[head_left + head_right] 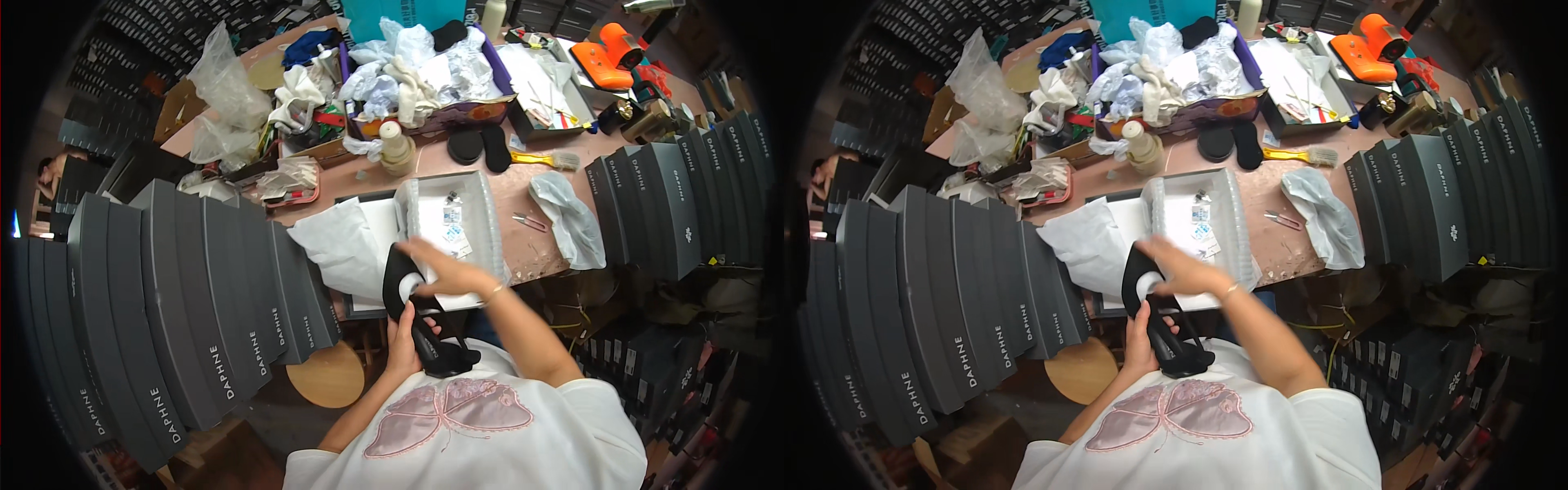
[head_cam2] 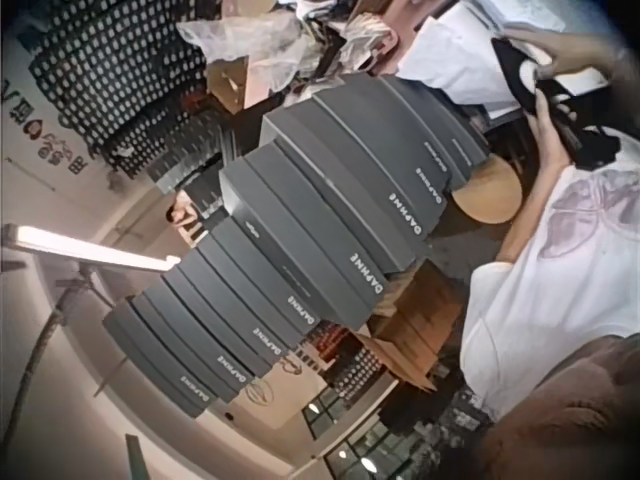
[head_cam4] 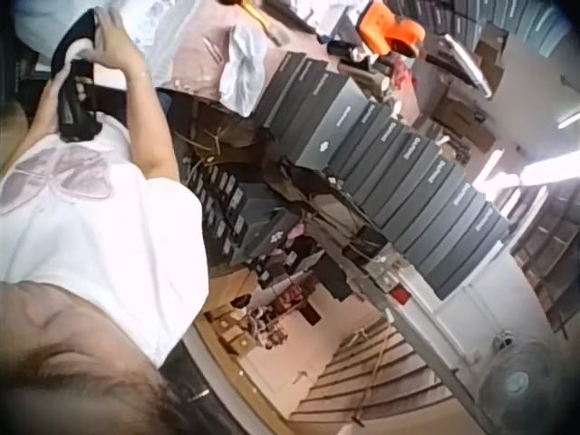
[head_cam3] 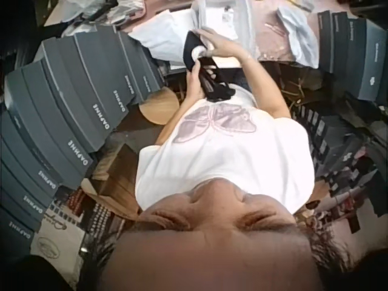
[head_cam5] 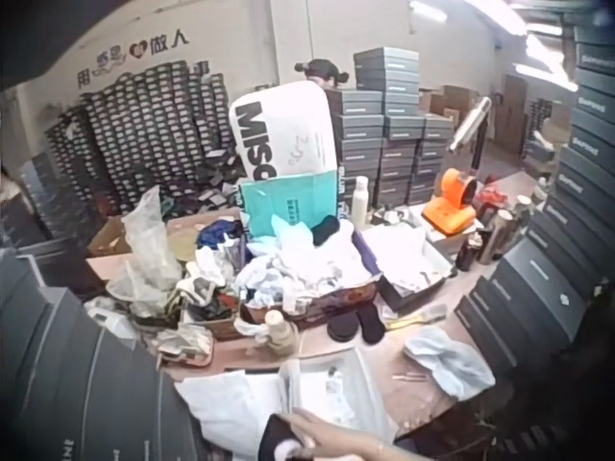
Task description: Packing high-heeled shoes into boxes after inspecting and cleaning them.
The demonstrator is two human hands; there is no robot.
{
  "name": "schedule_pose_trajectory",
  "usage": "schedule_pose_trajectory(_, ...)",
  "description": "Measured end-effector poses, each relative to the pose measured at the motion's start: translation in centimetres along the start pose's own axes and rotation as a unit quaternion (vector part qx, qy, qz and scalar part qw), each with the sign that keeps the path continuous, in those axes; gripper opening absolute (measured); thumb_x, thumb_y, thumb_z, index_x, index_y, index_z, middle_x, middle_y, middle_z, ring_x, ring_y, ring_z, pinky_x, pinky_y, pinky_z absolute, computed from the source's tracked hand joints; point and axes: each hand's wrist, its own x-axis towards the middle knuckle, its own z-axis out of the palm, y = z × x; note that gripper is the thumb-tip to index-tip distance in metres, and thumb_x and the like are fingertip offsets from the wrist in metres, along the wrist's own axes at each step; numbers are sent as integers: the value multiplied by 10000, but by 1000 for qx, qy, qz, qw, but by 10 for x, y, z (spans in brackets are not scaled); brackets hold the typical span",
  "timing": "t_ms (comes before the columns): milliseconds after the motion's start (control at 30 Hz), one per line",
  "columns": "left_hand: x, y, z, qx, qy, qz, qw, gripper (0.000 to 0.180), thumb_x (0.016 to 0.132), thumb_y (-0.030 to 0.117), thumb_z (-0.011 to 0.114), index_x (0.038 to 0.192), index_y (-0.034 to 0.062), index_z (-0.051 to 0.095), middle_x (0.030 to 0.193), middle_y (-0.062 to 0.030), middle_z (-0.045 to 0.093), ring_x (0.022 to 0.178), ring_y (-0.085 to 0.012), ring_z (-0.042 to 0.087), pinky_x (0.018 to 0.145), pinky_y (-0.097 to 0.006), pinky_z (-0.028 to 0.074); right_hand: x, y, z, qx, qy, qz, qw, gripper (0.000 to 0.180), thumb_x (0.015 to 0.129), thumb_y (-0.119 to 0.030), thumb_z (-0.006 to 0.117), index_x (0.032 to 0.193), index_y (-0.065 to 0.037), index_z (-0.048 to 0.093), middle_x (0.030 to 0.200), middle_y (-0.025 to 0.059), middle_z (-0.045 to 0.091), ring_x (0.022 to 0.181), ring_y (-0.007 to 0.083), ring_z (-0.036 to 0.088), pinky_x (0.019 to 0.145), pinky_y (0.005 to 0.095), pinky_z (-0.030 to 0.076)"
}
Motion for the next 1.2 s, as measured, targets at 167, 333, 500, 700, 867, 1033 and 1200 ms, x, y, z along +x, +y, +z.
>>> schedule_pose_trajectory(167,17,10,-26,-125,22,-93,988,462,858,465,611,979,21,558,833,-130,615,729,-215,641,701,-356,577,-28,74,-3,-380,-49,132,914,489,753,-110,632,1236,-123,561,1160,162,576,998,331,578,854,444,436)
schedule_pose_trajectory(333,25,13,-35,-98,31,-72,992,476,844,433,622,1048,5,572,878,-121,614,770,-227,640,714,-366,580,-36,58,0,-329,25,161,930,357,751,-94,620,1108,-86,626,854,137,649,750,280,626,665,389,489)
schedule_pose_trajectory(500,26,14,-25,47,-40,94,994,418,918,202,609,1270,120,397,1080,-109,559,756,-203,637,632,-347,575,-39,-33,-24,138,143,173,965,334,754,-146,668,1067,-41,619,796,130,622,687,227,615,654,330,499)
schedule_pose_trajectory(700,42,14,-33,138,-69,215,964,396,916,202,588,1211,-20,442,1079,-112,573,961,-151,547,845,-282,457,-34,-101,-3,-120,97,60,986,267,774,-170,679,1008,-71,600,893,125,617,743,305,623,657,398,498)
schedule_pose_trajectory(867,42,13,-38,245,-78,226,939,346,935,208,525,1198,-9,467,1069,-93,562,965,-146,520,869,-282,423,-32,-90,15,-196,113,55,972,210,787,-176,670,953,-70,594,854,102,624,762,311,617,648,409,491)
schedule_pose_trajectory(1033,50,19,-30,235,-134,227,936,361,939,169,513,1253,9,435,1143,-99,539,997,-143,532,885,-282,440,-33,-79,17,-252,217,9,943,179,764,-160,673,920,-104,604,810,63,616,773,261,585,678,382,442)
schedule_pose_trajectory(1200,47,25,-23,157,-196,132,959,565,918,158,502,1407,10,259,1273,-143,467,1115,-210,512,955,-333,430,-30,-95,1,-238,184,74,951,717,645,-183,805,1280,-135,476,1241,178,509,1107,334,502,887,409,427)
